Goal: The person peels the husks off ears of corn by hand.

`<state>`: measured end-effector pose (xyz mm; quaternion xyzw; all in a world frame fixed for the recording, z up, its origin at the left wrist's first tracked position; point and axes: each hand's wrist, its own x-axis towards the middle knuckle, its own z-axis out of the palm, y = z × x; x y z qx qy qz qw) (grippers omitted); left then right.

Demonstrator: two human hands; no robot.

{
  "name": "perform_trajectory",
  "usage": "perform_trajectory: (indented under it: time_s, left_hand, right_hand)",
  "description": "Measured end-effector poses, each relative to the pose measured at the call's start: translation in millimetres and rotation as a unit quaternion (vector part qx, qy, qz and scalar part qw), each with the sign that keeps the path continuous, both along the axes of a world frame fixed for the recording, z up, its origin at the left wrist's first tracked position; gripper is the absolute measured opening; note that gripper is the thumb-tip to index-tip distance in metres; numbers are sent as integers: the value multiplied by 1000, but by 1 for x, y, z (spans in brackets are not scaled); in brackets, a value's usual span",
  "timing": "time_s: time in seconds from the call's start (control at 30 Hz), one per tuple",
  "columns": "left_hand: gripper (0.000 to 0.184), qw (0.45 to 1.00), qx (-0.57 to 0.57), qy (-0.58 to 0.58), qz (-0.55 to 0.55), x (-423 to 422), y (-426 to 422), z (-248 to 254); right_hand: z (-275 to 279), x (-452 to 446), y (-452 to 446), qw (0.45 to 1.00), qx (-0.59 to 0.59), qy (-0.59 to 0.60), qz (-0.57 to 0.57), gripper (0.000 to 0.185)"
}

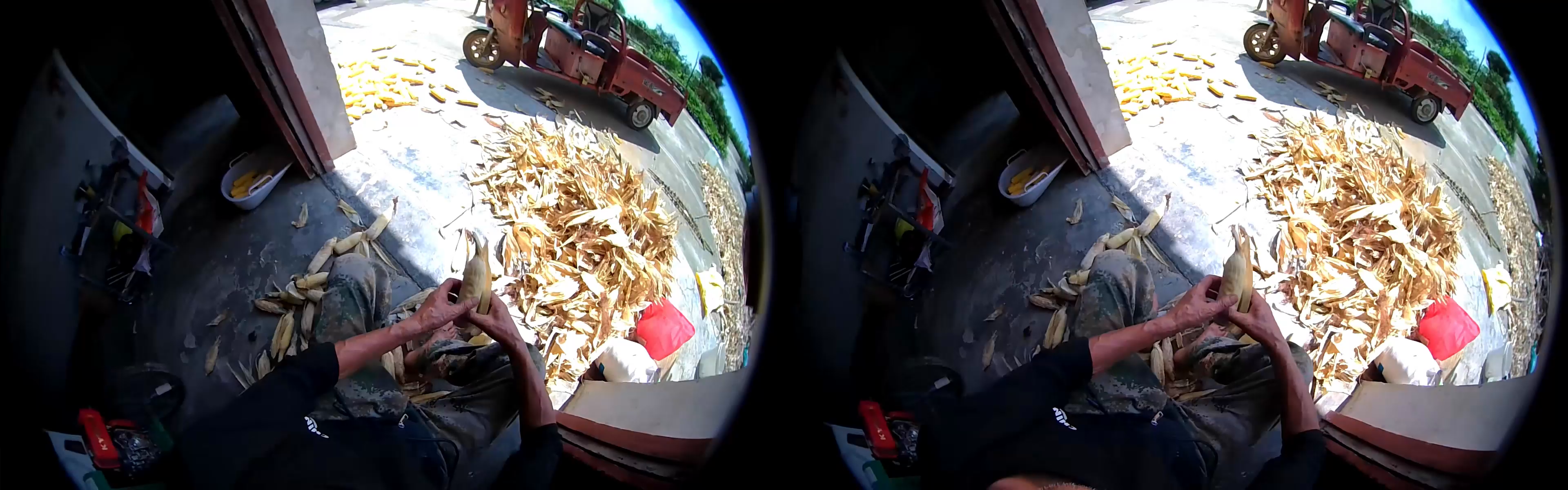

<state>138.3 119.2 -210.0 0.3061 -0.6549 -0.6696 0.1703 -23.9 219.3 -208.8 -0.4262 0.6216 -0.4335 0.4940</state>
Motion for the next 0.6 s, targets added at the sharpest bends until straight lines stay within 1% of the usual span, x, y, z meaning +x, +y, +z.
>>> perform_trajectory:
  time_s: [0.03,0.1,0.13,0.17,0.2,0.23,0.27,0.33,0.37,0.43,0.47,0.5,0.57,0.6]
  left_hand:
    - [74,999,-32,-20,-10,11,-7,-10]
    - [70,995,-34,-89,-12,33,-9,-19]
    - [67,997,-40,-61,7,46,-7,-37]
    - [75,998,-21,-51,26,52,-6,-59]
    - [76,998,-40,-50,25,55,-5,-80]
    - [78,997,-59,-49,24,60,-5,-91]
    - [78,997,-59,-49,24,64,-3,-88]
    - [77,993,-109,-52,14,67,2,-75]
    - [77,993,-109,-46,15,69,2,-77]
    - [76,976,-195,-90,-35,78,1,-92]
    - [75,976,-153,-134,-81,84,3,-72]
    - [75,978,-148,-129,-73,88,6,-72]
    - [73,987,-84,-90,-108,94,9,-74]
    - [73,988,-82,-88,-98,94,10,-74]
  right_hand:
    - [-3,16,-1,999,1,41,20,54]
    - [-17,38,-3,999,-8,4,42,51]
    - [-17,48,-3,996,23,-73,37,52]
    - [-21,56,-2,989,-19,-144,32,54]
    - [-21,59,-1,991,-18,-130,39,54]
    - [-21,63,1,992,-16,-117,45,53]
    - [-28,65,3,992,-16,-117,45,53]
    - [-44,62,3,977,-3,-211,15,47]
    - [-42,61,4,979,-2,-205,15,47]
    - [-37,57,3,963,1,-262,-65,39]
    - [-28,60,3,963,19,-256,-82,30]
    - [-36,61,3,965,25,-250,-75,30]
    - [-55,67,5,973,23,-206,-102,31]
    - [-59,67,6,971,19,-205,-118,30]
